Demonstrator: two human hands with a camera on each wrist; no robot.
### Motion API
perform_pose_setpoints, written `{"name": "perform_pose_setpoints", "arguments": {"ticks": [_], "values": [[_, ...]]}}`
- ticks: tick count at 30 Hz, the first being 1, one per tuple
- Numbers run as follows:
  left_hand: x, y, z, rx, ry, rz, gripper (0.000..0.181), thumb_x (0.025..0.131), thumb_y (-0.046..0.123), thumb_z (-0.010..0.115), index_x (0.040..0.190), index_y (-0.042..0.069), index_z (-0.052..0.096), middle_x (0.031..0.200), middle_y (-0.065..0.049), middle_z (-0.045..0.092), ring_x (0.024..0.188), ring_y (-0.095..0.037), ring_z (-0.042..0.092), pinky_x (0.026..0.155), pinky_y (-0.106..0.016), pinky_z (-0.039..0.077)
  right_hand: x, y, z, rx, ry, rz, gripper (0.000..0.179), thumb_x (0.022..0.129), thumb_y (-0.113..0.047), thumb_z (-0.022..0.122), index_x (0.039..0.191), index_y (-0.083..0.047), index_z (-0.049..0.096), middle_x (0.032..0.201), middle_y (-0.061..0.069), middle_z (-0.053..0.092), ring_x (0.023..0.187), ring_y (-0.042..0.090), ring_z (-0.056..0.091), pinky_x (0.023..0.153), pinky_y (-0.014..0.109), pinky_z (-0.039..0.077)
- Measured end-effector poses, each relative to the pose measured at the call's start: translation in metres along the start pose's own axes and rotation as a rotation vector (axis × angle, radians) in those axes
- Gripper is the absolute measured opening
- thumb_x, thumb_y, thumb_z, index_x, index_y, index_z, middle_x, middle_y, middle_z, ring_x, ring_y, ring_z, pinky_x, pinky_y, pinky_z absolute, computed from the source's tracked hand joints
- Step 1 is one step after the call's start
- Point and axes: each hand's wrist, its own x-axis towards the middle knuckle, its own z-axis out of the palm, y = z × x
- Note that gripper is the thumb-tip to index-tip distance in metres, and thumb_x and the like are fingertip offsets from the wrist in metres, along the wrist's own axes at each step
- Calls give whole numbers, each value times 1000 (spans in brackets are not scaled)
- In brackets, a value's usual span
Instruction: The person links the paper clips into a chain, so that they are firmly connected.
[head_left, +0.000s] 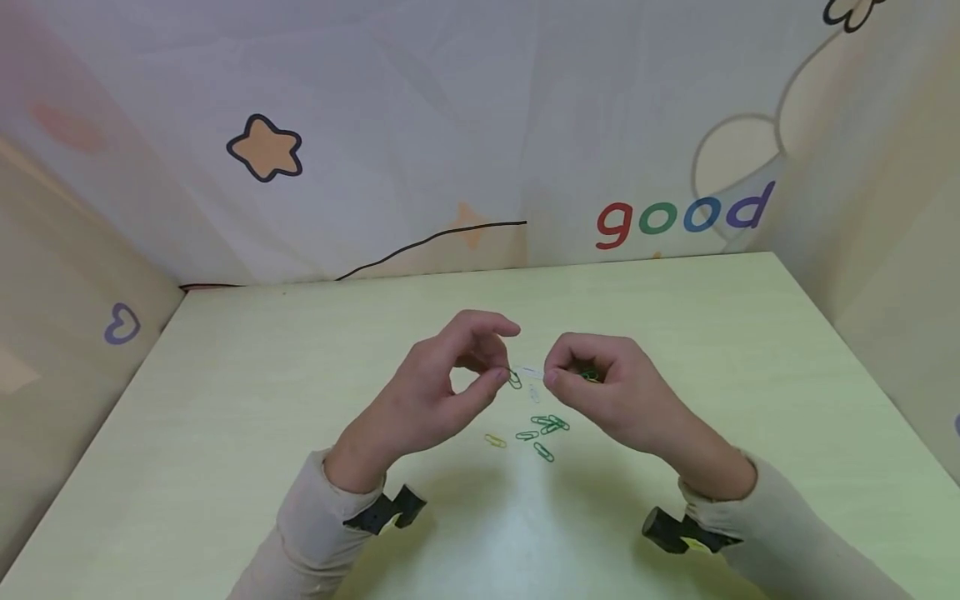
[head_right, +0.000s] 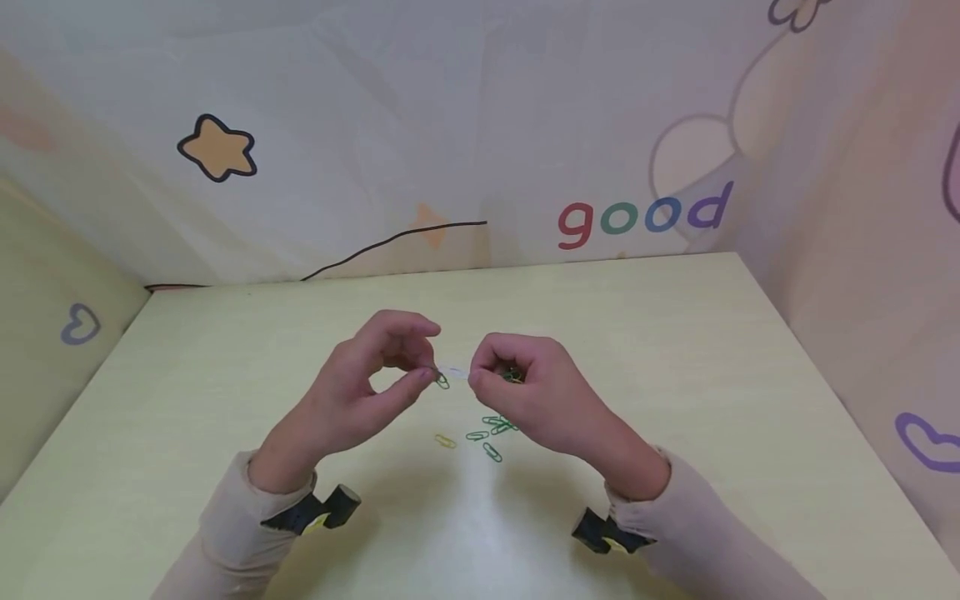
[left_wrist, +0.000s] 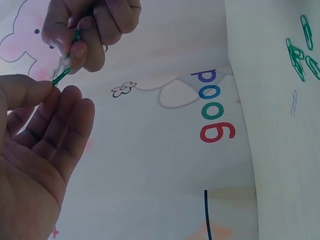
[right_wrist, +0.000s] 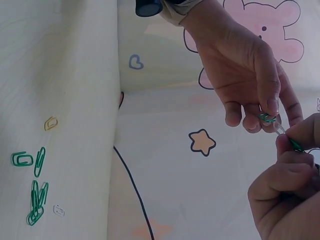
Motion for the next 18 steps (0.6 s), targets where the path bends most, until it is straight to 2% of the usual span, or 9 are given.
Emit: {"name": "perform_pose_setpoints", "arguments": {"ticks": [3,8,14,18], "values": [[0,1,0,-8,7,-10,38,92,-9,62,126,4,51,87,1,58,79,-9,62,80,-30,56,-1,-1,1,-37,-7,1,16,94,-5,61,82,-14,65,73,0,58,71,23,54,58,32,45],[0,0,1,-35,27,-5,37,92,-10,61,126,3,52,85,2,57,79,-10,61,79,-32,57,-2,-2,1,-69,-27,20,17,93,-5,60,81,-15,65,75,-1,59,74,23,56,62,33,47],[0,-2,-2,-60,92,32,35,90,-13,60,122,0,54,84,-3,58,78,-15,62,75,-35,57,0,-1,-2,-67,-59,18,18,92,-4,59,79,-16,65,72,-1,57,70,23,54,60,31,45],[0,-3,-3,-80,114,26,32,90,-12,58,120,0,55,83,-3,58,77,-17,60,74,-36,57,0,0,-6,-66,-48,19,18,94,-5,61,81,-16,65,71,0,55,66,22,52,56,31,43]]}}
